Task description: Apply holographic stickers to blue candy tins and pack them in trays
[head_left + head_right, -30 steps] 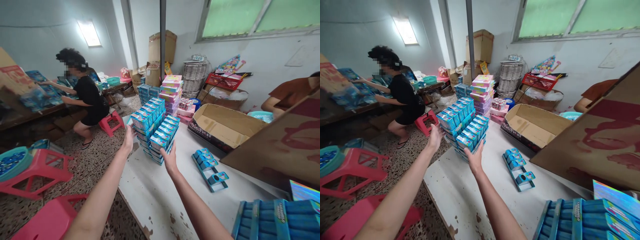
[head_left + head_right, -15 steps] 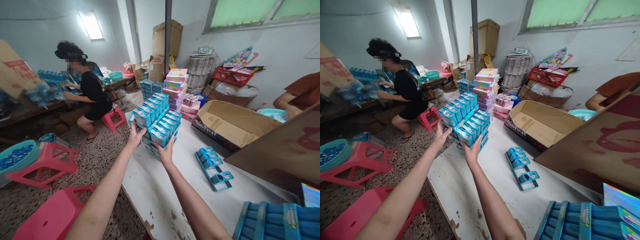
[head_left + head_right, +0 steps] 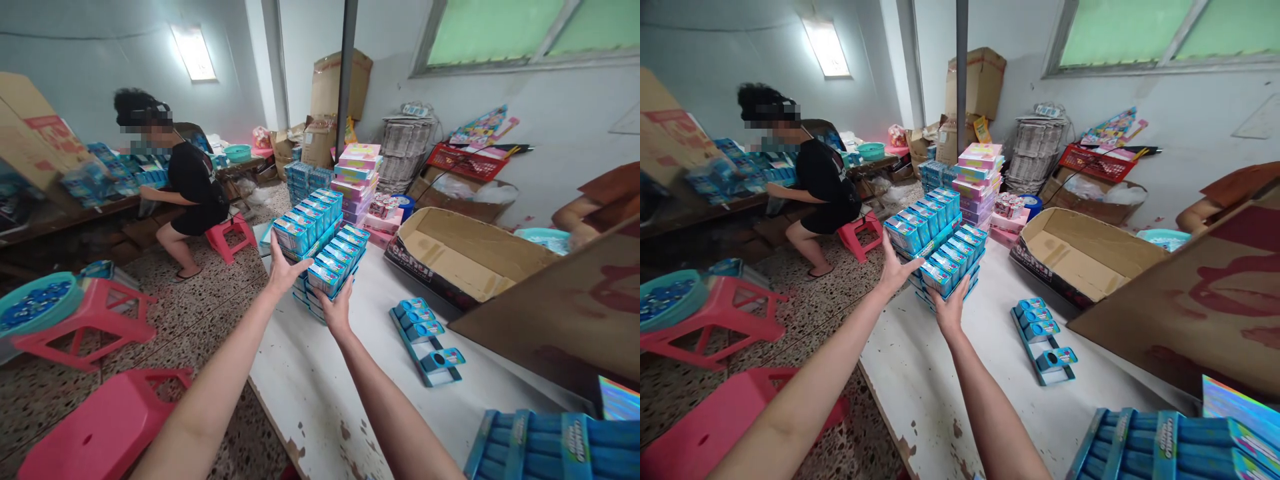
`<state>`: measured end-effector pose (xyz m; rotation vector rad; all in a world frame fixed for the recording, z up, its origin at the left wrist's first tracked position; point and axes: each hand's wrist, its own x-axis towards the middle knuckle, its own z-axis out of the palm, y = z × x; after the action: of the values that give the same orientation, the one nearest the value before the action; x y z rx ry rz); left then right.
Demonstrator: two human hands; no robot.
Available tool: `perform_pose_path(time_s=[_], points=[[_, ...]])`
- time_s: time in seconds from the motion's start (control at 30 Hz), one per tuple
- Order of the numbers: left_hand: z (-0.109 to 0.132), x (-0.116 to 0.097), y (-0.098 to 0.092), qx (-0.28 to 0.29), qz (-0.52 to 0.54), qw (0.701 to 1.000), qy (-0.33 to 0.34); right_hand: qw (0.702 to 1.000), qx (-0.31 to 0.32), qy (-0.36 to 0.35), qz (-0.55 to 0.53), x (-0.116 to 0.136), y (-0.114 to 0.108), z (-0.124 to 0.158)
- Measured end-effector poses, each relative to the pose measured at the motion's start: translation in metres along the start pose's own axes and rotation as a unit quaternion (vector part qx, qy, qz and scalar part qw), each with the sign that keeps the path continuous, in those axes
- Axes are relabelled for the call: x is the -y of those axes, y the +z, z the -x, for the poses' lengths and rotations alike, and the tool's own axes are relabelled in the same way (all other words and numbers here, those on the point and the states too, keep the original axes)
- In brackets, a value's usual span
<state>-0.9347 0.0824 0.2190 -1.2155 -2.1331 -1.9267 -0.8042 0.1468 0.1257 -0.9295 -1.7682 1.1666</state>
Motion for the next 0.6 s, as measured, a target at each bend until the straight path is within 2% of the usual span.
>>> perform_pose_path(time_s=[0.1, 0.33, 0.5, 0.6], points=[[-0.012, -0.013, 0.003, -0.023, -0.066, 0.998, -0.001, 1.000, 0.005, 0.017, -0.006, 0.000, 0.003, -0.001], [-0.068, -0.036, -0.019, 0.037, -0.102, 0.993, -0.039, 1.000, 0.010, 0.010, 0.010, -0.003, 0.006, -0.003], [-0.090, -0.035, -0.025, 0.077, -0.093, 0.993, -0.005, 1.000, 0.007, 0.015, 0.009, 0.000, 0.006, -0.002], [-0.094, -0.031, -0.025, 0.073, -0.088, 0.993, 0.019, 1.000, 0.018, 0.020, 0.014, 0.001, 0.005, -0.002]])
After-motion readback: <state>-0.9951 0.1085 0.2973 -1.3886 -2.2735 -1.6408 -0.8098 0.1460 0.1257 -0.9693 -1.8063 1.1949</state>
